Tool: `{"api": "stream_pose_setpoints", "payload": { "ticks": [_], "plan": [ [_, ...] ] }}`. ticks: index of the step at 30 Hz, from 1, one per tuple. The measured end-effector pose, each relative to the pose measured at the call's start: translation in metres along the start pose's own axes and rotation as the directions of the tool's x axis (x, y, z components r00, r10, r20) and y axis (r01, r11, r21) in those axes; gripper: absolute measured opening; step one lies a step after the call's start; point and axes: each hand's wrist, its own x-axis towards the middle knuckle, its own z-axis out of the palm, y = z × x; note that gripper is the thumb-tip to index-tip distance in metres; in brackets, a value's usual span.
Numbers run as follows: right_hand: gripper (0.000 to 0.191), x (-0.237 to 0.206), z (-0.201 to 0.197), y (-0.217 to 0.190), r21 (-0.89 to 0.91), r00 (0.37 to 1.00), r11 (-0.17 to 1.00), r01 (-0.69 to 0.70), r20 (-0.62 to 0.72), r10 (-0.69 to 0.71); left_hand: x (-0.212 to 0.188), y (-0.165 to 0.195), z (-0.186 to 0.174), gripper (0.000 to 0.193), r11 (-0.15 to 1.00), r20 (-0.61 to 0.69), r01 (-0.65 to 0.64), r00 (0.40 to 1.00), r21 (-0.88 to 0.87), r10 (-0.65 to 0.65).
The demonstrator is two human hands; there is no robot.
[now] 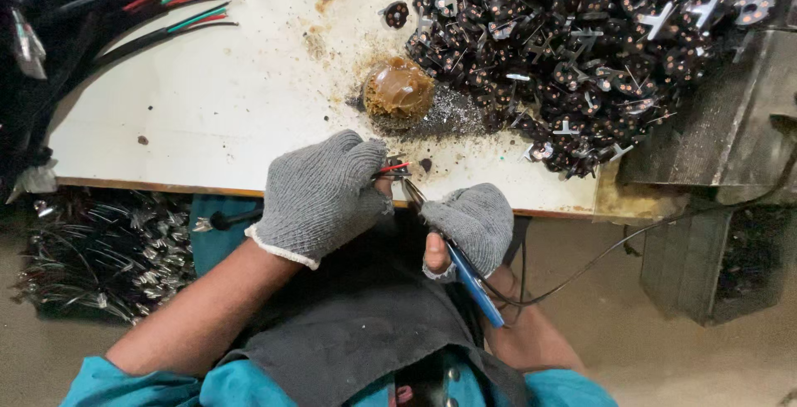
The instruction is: The person solders wires onto small black electrical components at a workbench. They hold a component in one hand, dip wire ends into flux, and use a soldering iron to tin and attach the wires, setting finished parts aside and repeating the cycle.
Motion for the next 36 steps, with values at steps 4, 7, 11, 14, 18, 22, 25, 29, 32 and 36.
{"api": "stream_pose_setpoints", "payload": {
  "ticks": [4, 7, 11, 14, 18, 22, 25, 29, 32, 36],
  "plan": [
    [0.025, 0.005, -0.001, -0.002, -0.013, 1.0, 1.0, -0.004, 0.031, 0.004, 0.001, 0.0, -0.001, 0.016, 1.0, 0.018, 0.006, 1.0, -0.002, -0.006],
    [0.027, 0.01, -0.002, -0.003, -0.026, 0.997, 0.999, -0.019, 0.072, 0.021, 0.001, -0.001, 0.0, 0.018, 1.0, 0.025, -0.007, 1.0, 0.002, 0.007],
    [0.023, 0.019, -0.006, -0.003, -0.034, 0.986, 0.99, 0.136, 0.097, -0.132, 0.0, -0.003, -0.001, 0.018, 0.999, 0.016, -0.023, 1.0, -0.023, 0.023],
    [0.025, 0.023, -0.008, -0.004, -0.112, 0.968, 0.988, 0.108, 0.239, -0.079, 0.0, -0.004, -0.001, 0.019, 0.999, 0.01, -0.041, 0.999, -0.023, 0.041],
    [0.025, 0.021, -0.008, -0.004, -0.116, 0.965, 0.99, 0.086, 0.256, -0.054, 0.0, -0.003, -0.001, 0.018, 1.0, 0.046, -0.025, 0.999, -0.011, 0.026],
    [0.026, 0.016, -0.005, 0.001, -0.1, 0.98, 0.987, 0.125, 0.166, -0.108, 0.0, -0.002, 0.0, 0.019, 1.0, 0.017, -0.03, 0.999, 0.004, 0.029],
    [0.028, 0.012, -0.004, 0.001, -0.126, 0.973, 0.989, 0.072, 0.225, -0.042, 0.0, -0.001, 0.002, 0.018, 1.0, -0.002, -0.024, 1.0, 0.015, 0.024],
    [0.027, 0.012, -0.002, -0.002, -0.117, 0.976, 0.993, 0.009, 0.216, 0.017, 0.0, -0.001, 0.002, 0.017, 1.0, -0.009, -0.015, 1.0, 0.012, 0.015],
    [0.025, 0.016, -0.002, -0.008, -0.029, 0.999, 0.999, 0.033, 0.012, -0.032, 0.0, 0.0, 0.001, 0.016, 1.0, 0.004, 0.0, 1.0, -0.005, 0.0],
    [0.036, 0.018, -0.01, -0.029, 0.161, 0.941, 0.938, -0.307, -0.097, 0.325, -0.001, 0.002, -0.001, 0.016, 1.0, -0.006, -0.004, 1.0, -0.011, 0.004]
  ]
}}
